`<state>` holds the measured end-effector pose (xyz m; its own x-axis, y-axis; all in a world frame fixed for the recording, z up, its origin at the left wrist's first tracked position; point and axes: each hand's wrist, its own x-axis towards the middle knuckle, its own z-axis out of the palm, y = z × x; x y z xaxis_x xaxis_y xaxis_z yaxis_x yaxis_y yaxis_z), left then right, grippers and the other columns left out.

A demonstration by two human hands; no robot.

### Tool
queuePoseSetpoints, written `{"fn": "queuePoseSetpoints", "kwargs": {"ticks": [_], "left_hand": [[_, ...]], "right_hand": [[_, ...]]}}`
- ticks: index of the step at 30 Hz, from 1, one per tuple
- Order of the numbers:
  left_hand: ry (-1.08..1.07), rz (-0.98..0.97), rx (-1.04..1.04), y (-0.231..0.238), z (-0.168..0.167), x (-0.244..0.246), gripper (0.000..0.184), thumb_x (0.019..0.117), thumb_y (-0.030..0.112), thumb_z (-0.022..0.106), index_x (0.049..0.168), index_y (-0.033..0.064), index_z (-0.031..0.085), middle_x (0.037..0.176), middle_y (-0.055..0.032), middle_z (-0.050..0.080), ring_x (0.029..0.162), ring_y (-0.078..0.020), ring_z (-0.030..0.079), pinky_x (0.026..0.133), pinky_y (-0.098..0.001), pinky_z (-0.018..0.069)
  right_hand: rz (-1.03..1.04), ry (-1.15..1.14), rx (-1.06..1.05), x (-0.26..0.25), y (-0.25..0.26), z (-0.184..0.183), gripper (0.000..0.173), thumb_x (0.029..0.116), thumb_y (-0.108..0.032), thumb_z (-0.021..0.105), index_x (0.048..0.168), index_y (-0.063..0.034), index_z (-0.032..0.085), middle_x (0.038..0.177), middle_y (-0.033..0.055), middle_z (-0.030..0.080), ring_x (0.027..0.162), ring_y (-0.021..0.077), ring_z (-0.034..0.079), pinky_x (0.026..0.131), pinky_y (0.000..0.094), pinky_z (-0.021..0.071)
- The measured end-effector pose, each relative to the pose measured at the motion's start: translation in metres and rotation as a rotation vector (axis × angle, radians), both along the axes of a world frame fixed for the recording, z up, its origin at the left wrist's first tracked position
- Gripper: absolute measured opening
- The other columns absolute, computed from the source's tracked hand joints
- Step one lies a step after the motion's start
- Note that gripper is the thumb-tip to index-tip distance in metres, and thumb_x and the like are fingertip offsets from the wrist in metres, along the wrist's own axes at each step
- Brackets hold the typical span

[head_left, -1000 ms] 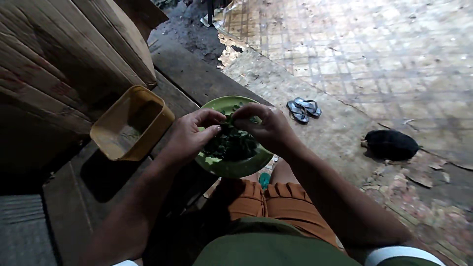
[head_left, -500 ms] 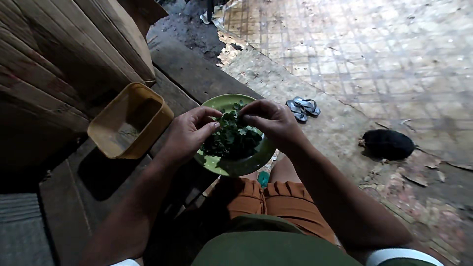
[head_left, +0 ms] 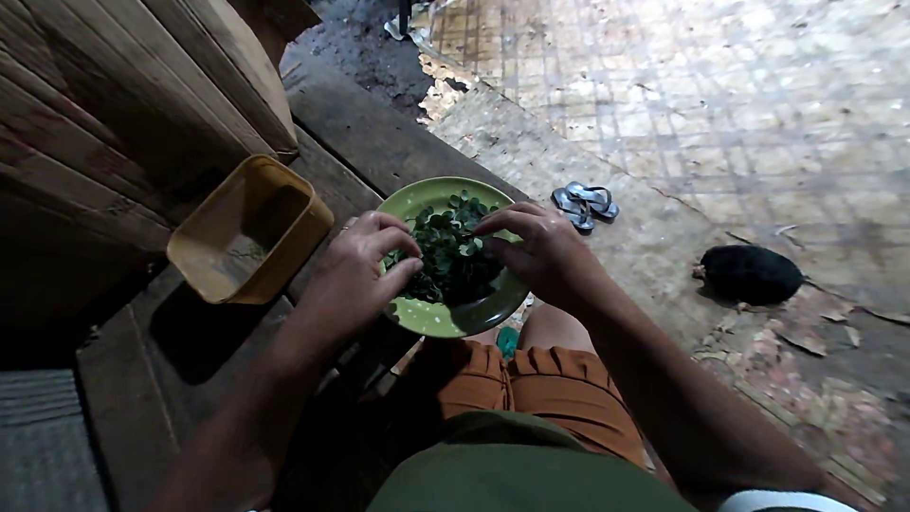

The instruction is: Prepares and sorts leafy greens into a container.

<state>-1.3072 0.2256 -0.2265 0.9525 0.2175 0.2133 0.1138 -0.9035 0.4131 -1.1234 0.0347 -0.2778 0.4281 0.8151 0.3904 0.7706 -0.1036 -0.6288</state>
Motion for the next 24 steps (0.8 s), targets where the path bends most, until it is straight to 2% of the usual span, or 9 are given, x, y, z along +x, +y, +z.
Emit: {"fn": "queuePoseSetpoints", "kwargs": {"ticks": [2, 4, 10, 16, 21, 24], "left_hand": [[0.051, 0.008, 0.12, -0.003, -0.004, -0.004, 0.02, 0.0936, 0.034, 0.07, 0.099, 0.0157, 0.075, 0.125, -0.0066, 0.065, 0.12, -0.0292, 0.058, 0.097, -0.0541, 0.0471], [0.077, 0.028, 0.188, -0.006, -0.009, -0.006, 0.02, 0.092, 0.034, 0.072, 0.096, 0.015, 0.075, 0.126, -0.0073, 0.065, 0.121, -0.0324, 0.058, 0.096, -0.0572, 0.0467], [0.017, 0.051, 0.193, -0.01, -0.019, -0.003, 0.013, 0.0956, 0.023, 0.069, 0.094, 0.0114, 0.075, 0.12, -0.008, 0.068, 0.116, -0.0304, 0.061, 0.095, -0.0546, 0.0477], [-0.045, 0.057, 0.16, -0.007, -0.012, -0.008, 0.017, 0.0964, 0.024, 0.065, 0.097, 0.0107, 0.075, 0.12, -0.0089, 0.068, 0.115, -0.0296, 0.06, 0.096, -0.0524, 0.0464], [-0.037, 0.097, 0.144, -0.008, -0.012, -0.016, 0.02, 0.0986, 0.024, 0.061, 0.101, 0.0114, 0.076, 0.122, -0.0084, 0.067, 0.117, -0.0283, 0.06, 0.097, -0.0518, 0.0467], [-0.046, 0.12, 0.133, -0.007, -0.014, -0.018, 0.022, 0.0996, 0.026, 0.059, 0.106, 0.0136, 0.076, 0.124, -0.0069, 0.066, 0.118, -0.0259, 0.06, 0.097, -0.0503, 0.0469]], "right_hand": [[-0.021, 0.001, 0.0, -0.003, 0.0, 0.0, 0.018, 0.097, -0.016, 0.066, 0.111, -0.0126, 0.076, 0.115, 0.0052, 0.072, 0.113, 0.025, 0.065, 0.102, 0.0568, 0.0436], [-0.027, -0.005, 0.013, -0.006, 0.0, 0.0, 0.016, 0.0963, -0.017, 0.067, 0.108, -0.0123, 0.077, 0.116, 0.0054, 0.072, 0.114, 0.0248, 0.065, 0.103, 0.0561, 0.0437], [-0.02, -0.014, 0.075, -0.014, 0.001, -0.001, 0.014, 0.0955, -0.016, 0.068, 0.106, -0.0113, 0.077, 0.114, 0.005, 0.073, 0.112, 0.0236, 0.066, 0.102, 0.0558, 0.0448], [0.019, -0.055, 0.063, -0.026, 0.008, 0.0, 0.014, 0.0955, -0.017, 0.068, 0.105, -0.0123, 0.077, 0.115, 0.0056, 0.072, 0.114, 0.0264, 0.065, 0.103, 0.0569, 0.0431], [0.03, -0.229, 0.069, -0.043, 0.029, -0.008, 0.02, 0.0912, -0.032, 0.074, 0.095, -0.012, 0.075, 0.108, 0.0074, 0.072, 0.11, 0.0296, 0.065, 0.101, 0.0573, 0.0435], [0.034, -0.28, 0.06, -0.048, 0.039, -0.015, 0.013, 0.091, -0.025, 0.072, 0.092, -0.0117, 0.074, 0.104, 0.0071, 0.072, 0.108, 0.029, 0.065, 0.104, 0.0559, 0.0423]]}}
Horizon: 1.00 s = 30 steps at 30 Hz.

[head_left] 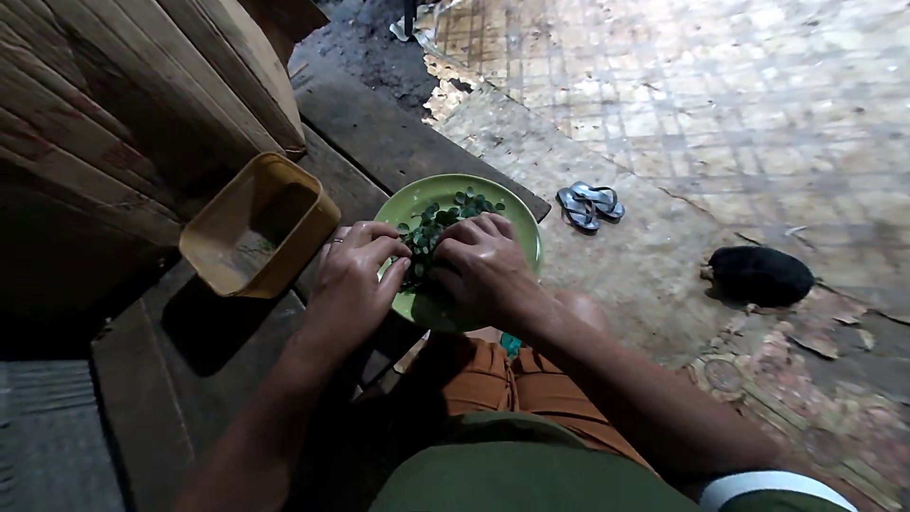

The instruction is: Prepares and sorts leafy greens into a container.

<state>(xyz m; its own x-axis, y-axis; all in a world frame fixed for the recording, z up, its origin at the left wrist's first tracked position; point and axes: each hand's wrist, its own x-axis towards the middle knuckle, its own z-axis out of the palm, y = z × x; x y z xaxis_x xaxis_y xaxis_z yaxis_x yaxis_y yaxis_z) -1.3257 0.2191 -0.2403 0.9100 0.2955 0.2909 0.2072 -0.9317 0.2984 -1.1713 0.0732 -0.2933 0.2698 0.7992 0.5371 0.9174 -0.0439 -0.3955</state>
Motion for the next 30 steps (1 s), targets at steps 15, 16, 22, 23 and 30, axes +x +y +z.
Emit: {"fn": "queuePoseSetpoints", "kwargs": {"ticks": [15, 16, 22, 23, 30], "left_hand": [[-0.087, -0.191, -0.378, -0.023, 0.003, 0.024, 0.013, 0.097, 0.013, 0.068, 0.108, 0.0071, 0.072, 0.095, -0.0005, 0.072, 0.081, -0.0023, 0.067, 0.077, -0.0195, 0.0574], [-0.099, -0.187, -0.378, -0.023, 0.001, 0.026, 0.009, 0.0968, 0.012, 0.068, 0.104, 0.007, 0.072, 0.092, 0.0, 0.071, 0.078, -0.0019, 0.066, 0.075, -0.0188, 0.0569], [-0.112, -0.169, -0.401, -0.021, 0.009, 0.028, 0.007, 0.0953, 0.009, 0.069, 0.102, 0.0068, 0.071, 0.09, 0.0004, 0.07, 0.075, -0.0008, 0.065, 0.07, -0.0167, 0.0558], [-0.128, -0.163, -0.424, -0.021, 0.008, 0.029, 0.007, 0.095, 0.009, 0.069, 0.101, 0.0069, 0.071, 0.089, 0.0006, 0.07, 0.073, -0.0008, 0.064, 0.067, -0.0164, 0.0556], [-0.097, -0.153, -0.584, -0.025, 0.006, 0.035, 0.009, 0.0949, 0.008, 0.07, 0.104, 0.0094, 0.07, 0.091, 0.0031, 0.07, 0.076, -0.0012, 0.066, 0.068, -0.0177, 0.0567]], "right_hand": [[0.0, 0.213, 0.042, 0.008, -0.025, 0.022, 0.006, 0.0901, -0.013, 0.072, 0.093, -0.0103, 0.076, 0.098, 0.0058, 0.072, 0.102, 0.0246, 0.066, 0.102, 0.056, 0.0415], [-0.005, 0.216, 0.044, 0.009, -0.026, 0.022, 0.006, 0.0907, -0.014, 0.071, 0.093, -0.0111, 0.076, 0.098, 0.0049, 0.072, 0.102, 0.0239, 0.066, 0.102, 0.0558, 0.0413], [-0.012, 0.248, 0.045, 0.023, -0.037, 0.021, 0.011, 0.0931, -0.017, 0.07, 0.098, -0.0111, 0.077, 0.1, 0.0045, 0.073, 0.103, 0.0238, 0.067, 0.1, 0.0571, 0.0423], [-0.011, 0.275, 0.05, 0.024, -0.038, 0.021, 0.012, 0.0939, -0.019, 0.069, 0.099, -0.0111, 0.077, 0.1, 0.0042, 0.073, 0.102, 0.023, 0.066, 0.098, 0.0563, 0.043], [0.081, 0.498, 0.081, 0.02, -0.032, 0.018, 0.012, 0.0939, -0.019, 0.069, 0.101, -0.0113, 0.075, 0.101, 0.0008, 0.068, 0.1, 0.0144, 0.064, 0.092, 0.043, 0.052]]}}
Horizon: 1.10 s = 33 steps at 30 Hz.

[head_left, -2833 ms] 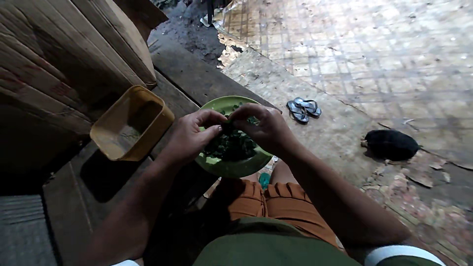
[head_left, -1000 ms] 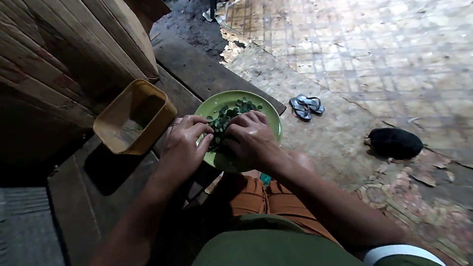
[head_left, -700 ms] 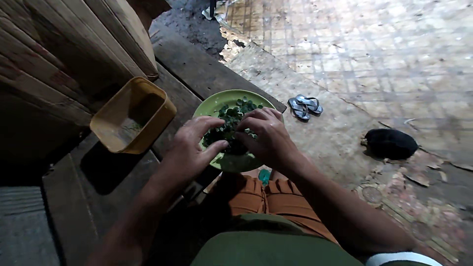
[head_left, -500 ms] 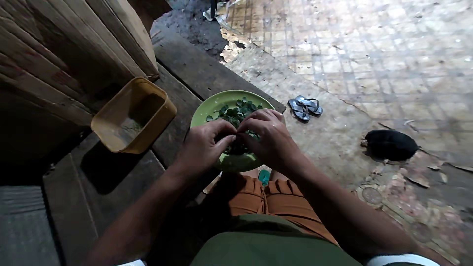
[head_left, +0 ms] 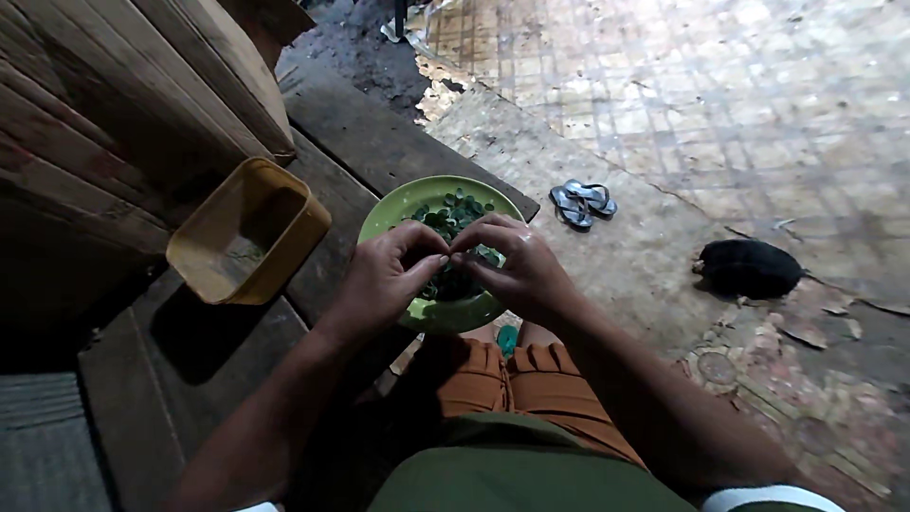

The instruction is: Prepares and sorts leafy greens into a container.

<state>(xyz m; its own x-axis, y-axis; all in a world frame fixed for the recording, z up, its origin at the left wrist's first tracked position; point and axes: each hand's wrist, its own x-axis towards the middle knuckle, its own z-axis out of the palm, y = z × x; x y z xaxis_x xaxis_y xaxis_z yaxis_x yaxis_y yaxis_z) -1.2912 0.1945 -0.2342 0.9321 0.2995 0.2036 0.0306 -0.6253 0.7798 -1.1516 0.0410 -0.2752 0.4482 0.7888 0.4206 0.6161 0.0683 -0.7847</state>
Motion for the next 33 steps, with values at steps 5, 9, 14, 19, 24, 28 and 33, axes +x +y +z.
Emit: {"fn": "queuePoseSetpoints", "kwargs": {"ticks": [5, 9, 14, 19, 24, 28, 33], "left_hand": [[0.06, -0.046, -0.089, 0.002, -0.003, 0.0, 0.013, 0.0937, 0.004, 0.067, 0.106, 0.0082, 0.068, 0.092, 0.0014, 0.069, 0.077, -0.0035, 0.066, 0.069, -0.0197, 0.0578], [0.054, -0.004, -0.077, 0.004, -0.003, -0.002, 0.01, 0.0945, 0.005, 0.065, 0.103, 0.0088, 0.068, 0.089, 0.0021, 0.069, 0.075, -0.003, 0.065, 0.067, -0.0187, 0.0561], [-0.006, -0.029, 0.043, 0.004, -0.003, 0.0, 0.022, 0.0945, 0.017, 0.072, 0.115, 0.009, 0.07, 0.111, -0.0004, 0.07, 0.096, -0.0048, 0.068, 0.083, -0.0221, 0.0585], [-0.042, -0.03, 0.142, -0.002, -0.005, 0.007, 0.013, 0.0966, 0.015, 0.068, 0.105, 0.0077, 0.073, 0.097, -0.0003, 0.069, 0.083, -0.0025, 0.065, 0.075, -0.0186, 0.056], [-0.042, 0.017, 0.145, -0.003, -0.005, 0.007, 0.009, 0.0976, 0.014, 0.065, 0.1, 0.0093, 0.072, 0.09, 0.0027, 0.068, 0.074, 0.0001, 0.062, 0.067, -0.0162, 0.0535], [-0.02, 0.036, 0.121, -0.002, -0.001, 0.003, 0.019, 0.0962, 0.015, 0.068, 0.114, 0.0091, 0.07, 0.104, 0.0008, 0.071, 0.083, -0.0017, 0.067, 0.075, -0.019, 0.0578], [-0.009, -0.025, 0.194, -0.006, 0.0, 0.004, 0.03, 0.0944, 0.018, 0.071, 0.123, 0.0072, 0.069, 0.11, -0.0034, 0.071, 0.089, -0.0061, 0.068, 0.078, -0.0232, 0.0586]], "right_hand": [[0.008, 0.051, 0.025, 0.006, -0.002, 0.0, 0.012, 0.0958, -0.016, 0.066, 0.1, -0.0082, 0.074, 0.097, 0.0009, 0.069, 0.095, 0.0079, 0.065, 0.086, 0.028, 0.0542], [-0.004, 0.064, 0.06, 0.012, -0.007, 0.001, 0.015, 0.0964, -0.016, 0.065, 0.103, -0.0064, 0.074, 0.099, 0.0006, 0.07, 0.095, 0.0053, 0.065, 0.086, 0.0239, 0.0544], [-0.019, 0.088, 0.055, 0.014, -0.007, -0.001, 0.013, 0.0955, -0.017, 0.066, 0.098, -0.008, 0.074, 0.097, -0.0001, 0.07, 0.096, 0.0054, 0.065, 0.087, 0.0253, 0.0536], [-0.009, 0.132, 0.057, 0.01, -0.007, -0.001, 0.012, 0.0956, -0.018, 0.066, 0.098, -0.0083, 0.074, 0.095, -0.0014, 0.069, 0.094, 0.004, 0.064, 0.085, 0.0232, 0.0535], [-0.012, 0.115, 0.052, 0.012, -0.009, 0.0, 0.013, 0.0961, -0.018, 0.066, 0.099, -0.0082, 0.074, 0.097, -0.0015, 0.069, 0.096, 0.0031, 0.064, 0.086, 0.0227, 0.0529], [-0.03, 0.115, 0.044, 0.014, -0.009, -0.001, 0.014, 0.096, -0.019, 0.065, 0.097, -0.0088, 0.074, 0.096, -0.0014, 0.069, 0.094, 0.0037, 0.064, 0.085, 0.0237, 0.0533], [-0.031, 0.13, 0.04, 0.011, -0.007, 0.0, 0.013, 0.096, -0.019, 0.065, 0.096, -0.0092, 0.074, 0.096, -0.0016, 0.069, 0.093, 0.0028, 0.064, 0.083, 0.0222, 0.0535]]}}
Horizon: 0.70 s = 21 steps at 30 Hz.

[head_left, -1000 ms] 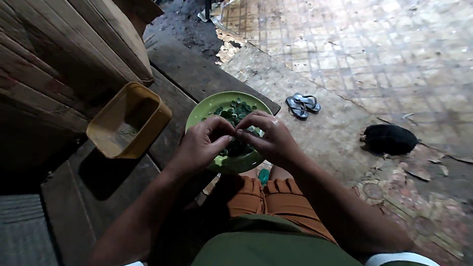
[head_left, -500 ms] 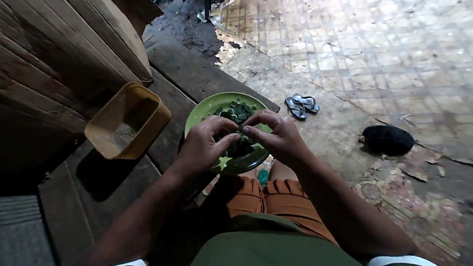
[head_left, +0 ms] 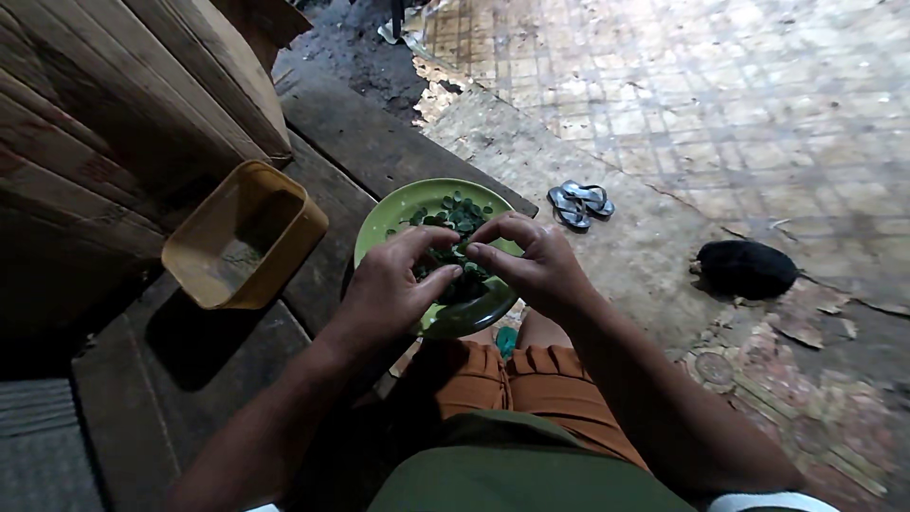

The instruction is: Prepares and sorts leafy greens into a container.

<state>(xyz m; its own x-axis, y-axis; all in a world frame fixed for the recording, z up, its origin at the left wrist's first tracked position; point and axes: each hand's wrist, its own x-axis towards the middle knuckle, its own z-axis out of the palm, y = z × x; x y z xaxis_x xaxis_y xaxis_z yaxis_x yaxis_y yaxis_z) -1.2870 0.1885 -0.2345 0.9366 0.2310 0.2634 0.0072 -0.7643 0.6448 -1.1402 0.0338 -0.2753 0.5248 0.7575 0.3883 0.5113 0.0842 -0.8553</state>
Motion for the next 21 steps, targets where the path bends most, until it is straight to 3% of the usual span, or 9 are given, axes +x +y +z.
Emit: {"fn": "queuePoseSetpoints", "kwargs": {"ticks": [3, 8, 9, 11, 12, 16, 19, 21], "left_hand": [[-0.036, 0.04, 0.066, -0.002, -0.001, 0.002, 0.011, 0.097, 0.017, 0.067, 0.102, 0.0093, 0.074, 0.092, 0.0012, 0.07, 0.078, -0.0019, 0.065, 0.072, -0.0191, 0.0551], [-0.067, 0.059, 0.124, 0.003, -0.003, 0.0, 0.01, 0.0963, 0.017, 0.067, 0.096, 0.0102, 0.074, 0.086, 0.0028, 0.067, 0.075, -0.0019, 0.062, 0.069, -0.0202, 0.053], [-0.074, 0.071, 0.135, 0.007, -0.002, -0.002, 0.01, 0.0972, 0.018, 0.066, 0.097, 0.0107, 0.074, 0.088, 0.003, 0.068, 0.077, -0.0021, 0.063, 0.071, -0.0212, 0.0537], [-0.068, 0.121, 0.184, 0.018, 0.006, -0.008, 0.014, 0.0994, 0.021, 0.065, 0.1, 0.0104, 0.074, 0.092, 0.0012, 0.07, 0.082, -0.0039, 0.065, 0.075, -0.0243, 0.0558], [-0.055, 0.159, 0.221, 0.025, 0.013, -0.012, 0.016, 0.1006, 0.021, 0.063, 0.102, 0.0088, 0.074, 0.093, -0.0015, 0.071, 0.082, -0.0065, 0.067, 0.076, -0.0274, 0.0565], [-0.008, 0.368, 0.397, 0.062, 0.038, -0.031, 0.029, 0.106, 0.026, 0.056, 0.106, 0.0019, 0.072, 0.096, -0.0158, 0.071, 0.084, -0.0261, 0.068, 0.076, -0.0485, 0.055], [0.054, 0.563, 0.499, 0.099, 0.05, -0.048, 0.044, 0.109, 0.033, 0.047, 0.11, -0.0055, 0.068, 0.105, -0.029, 0.069, 0.097, -0.0446, 0.068, 0.085, -0.0655, 0.0502], [0.11, 0.676, 0.53, 0.12, 0.052, -0.059, 0.051, 0.1104, 0.037, 0.042, 0.115, -0.0074, 0.067, 0.111, -0.0341, 0.066, 0.106, -0.0514, 0.064, 0.092, -0.0698, 0.0459]], "right_hand": [[0.012, 0.019, 0.003, -0.002, 0.001, 0.0, 0.013, 0.0961, -0.019, 0.065, 0.097, -0.0091, 0.074, 0.095, -0.0022, 0.068, 0.093, 0.0032, 0.063, 0.083, 0.0226, 0.053], [-0.017, -0.034, -0.032, 0.0, 0.0, -0.001, 0.013, 0.0962, -0.02, 0.067, 0.098, -0.0089, 0.074, 0.097, -0.0007, 0.069, 0.094, 0.0048, 0.065, 0.085, 0.0247, 0.054], [-0.042, -0.079, -0.057, 0.002, -0.001, -0.002, 0.012, 0.0955, -0.019, 0.067, 0.097, -0.0094, 0.075, 0.098, 0.0002, 0.07, 0.096, 0.0074, 0.066, 0.087, 0.0287, 0.0547], [-0.069, -0.19, -0.132, 0.005, -0.003, -0.004, 0.011, 0.0937, -0.015, 0.068, 0.098, -0.0079, 0.076, 0.1, 0.005, 0.072, 0.101, 0.0192, 0.066, 0.098, 0.0484, 0.0476], [-0.062, -0.249, -0.173, 0.005, -0.004, -0.004, 0.011, 0.0934, -0.014, 0.069, 0.098, -0.0085, 0.078, 0.101, 0.0061, 0.073, 0.103, 0.0235, 0.066, 0.101, 0.0561, 0.0436], [-0.031, -0.381, -0.25, 0.008, -0.009, -0.007, 0.016, 0.095, -0.016, 0.067, 0.106, -0.0139, 0.079, 0.109, 0.004, 0.074, 0.108, 0.027, 0.066, 0.102, 0.0603, 0.0411], [-0.124, -0.451, -0.282, 0.019, -0.008, -0.003, 0.019, 0.096, -0.012, 0.066, 0.111, -0.0126, 0.078, 0.112, 0.0095, 0.073, 0.112, 0.034, 0.065, 0.102, 0.0632, 0.0416], [-0.175, -0.525, -0.293, 0.027, -0.003, 0.0, 0.018, 0.0965, -0.012, 0.065, 0.111, -0.0125, 0.077, 0.112, 0.0096, 0.073, 0.113, 0.035, 0.064, 0.102, 0.0624, 0.0407]]}}
